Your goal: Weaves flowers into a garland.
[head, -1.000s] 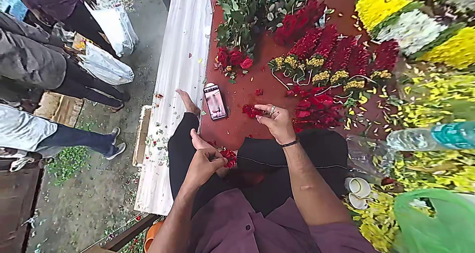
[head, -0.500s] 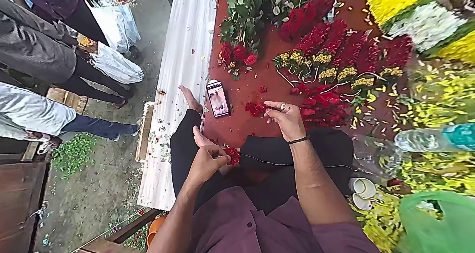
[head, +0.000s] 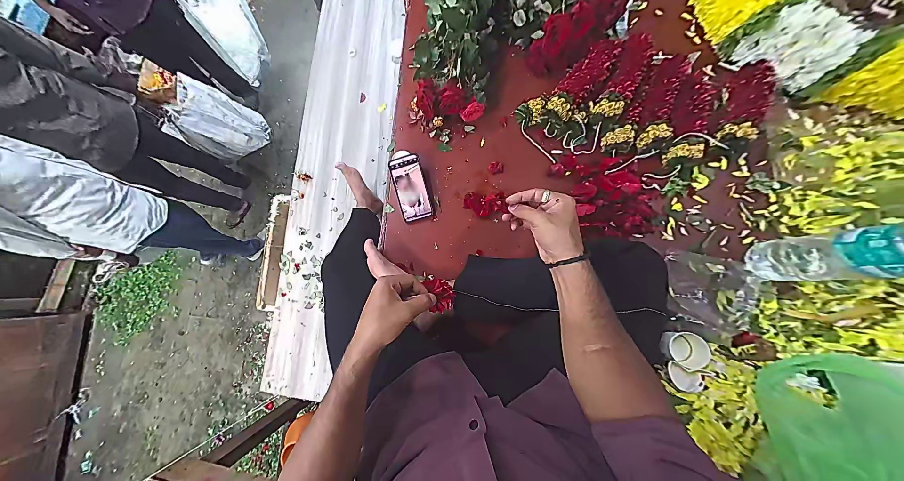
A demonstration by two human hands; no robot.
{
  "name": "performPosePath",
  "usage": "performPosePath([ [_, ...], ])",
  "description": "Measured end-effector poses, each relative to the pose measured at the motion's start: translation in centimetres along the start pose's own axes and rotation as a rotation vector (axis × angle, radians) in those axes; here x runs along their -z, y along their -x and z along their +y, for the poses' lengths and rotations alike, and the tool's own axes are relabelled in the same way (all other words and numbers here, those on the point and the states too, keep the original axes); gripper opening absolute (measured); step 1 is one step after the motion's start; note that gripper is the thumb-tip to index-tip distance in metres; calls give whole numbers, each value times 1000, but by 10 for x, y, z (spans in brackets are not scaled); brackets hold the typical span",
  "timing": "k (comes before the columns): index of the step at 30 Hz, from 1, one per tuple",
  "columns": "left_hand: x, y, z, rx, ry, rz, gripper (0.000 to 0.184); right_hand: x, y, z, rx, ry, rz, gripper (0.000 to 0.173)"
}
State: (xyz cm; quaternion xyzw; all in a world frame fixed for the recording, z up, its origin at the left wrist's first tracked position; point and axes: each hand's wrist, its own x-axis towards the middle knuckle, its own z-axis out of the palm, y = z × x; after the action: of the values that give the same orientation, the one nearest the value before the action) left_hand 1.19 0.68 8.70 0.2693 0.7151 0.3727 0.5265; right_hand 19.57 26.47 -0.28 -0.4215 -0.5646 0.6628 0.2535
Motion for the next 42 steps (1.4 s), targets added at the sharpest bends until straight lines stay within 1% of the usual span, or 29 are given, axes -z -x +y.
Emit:
performPosePath([
  [2,0,0,0,2,1,-2,14,0,0,-3,-5,7,-5,16],
  [5,-2,0,-1,6,0,-2,13,-1,1,-2,84,45,-53,26],
  [6,-2,0,-1,8,3,0,13,-5,5,-11,61,75,-45,31],
  [8,-2,1,0,9,-1,0,12,-23,16,-54,-145,175,-45,37],
  [9,-1,1,-1,9,-4,-3,12,-24,16,-53,-120,191,-34,38],
  [10,-1,1,-2,4,-4,-5,13,-19,11,-26,53,159,0,37],
  [11,-1,0,-3,2,-6,-6,13,-14,5,-7,162,129,1,35],
  [12,0,0,-4,1,-7,-6,13,-12,2,2,202,113,6,34],
  [15,0,0,-4,5,-5,-6,14,-17,4,1,179,145,65,24],
  [18,0,0,-3,0,2,1,14,-20,5,1,219,152,61,17],
  [22,1,1,-1,-9,4,9,14,-24,7,4,260,158,90,15],
  [24,3,0,0,-16,-1,16,14,-26,11,3,276,181,109,19],
  [28,6,-3,2,-6,-12,34,13,-32,19,-1,210,130,70,43],
  [30,7,-5,3,8,-32,52,13,-37,22,-6,167,48,40,50],
  [32,7,-8,4,38,-58,72,13,-43,31,-20,78,-45,-32,53],
  [35,7,-11,-2,82,-103,121,15,-53,53,-42,-66,-126,-225,51],
  [38,7,-17,-8,72,-108,126,14,-70,75,-45,-174,-161,-369,48],
  [40,6,-20,-8,60,-113,106,13,-81,85,-40,-260,-159,-409,48],
  [42,6,-21,-6,44,-117,80,12,-89,88,-31,-300,-121,-392,49],
])
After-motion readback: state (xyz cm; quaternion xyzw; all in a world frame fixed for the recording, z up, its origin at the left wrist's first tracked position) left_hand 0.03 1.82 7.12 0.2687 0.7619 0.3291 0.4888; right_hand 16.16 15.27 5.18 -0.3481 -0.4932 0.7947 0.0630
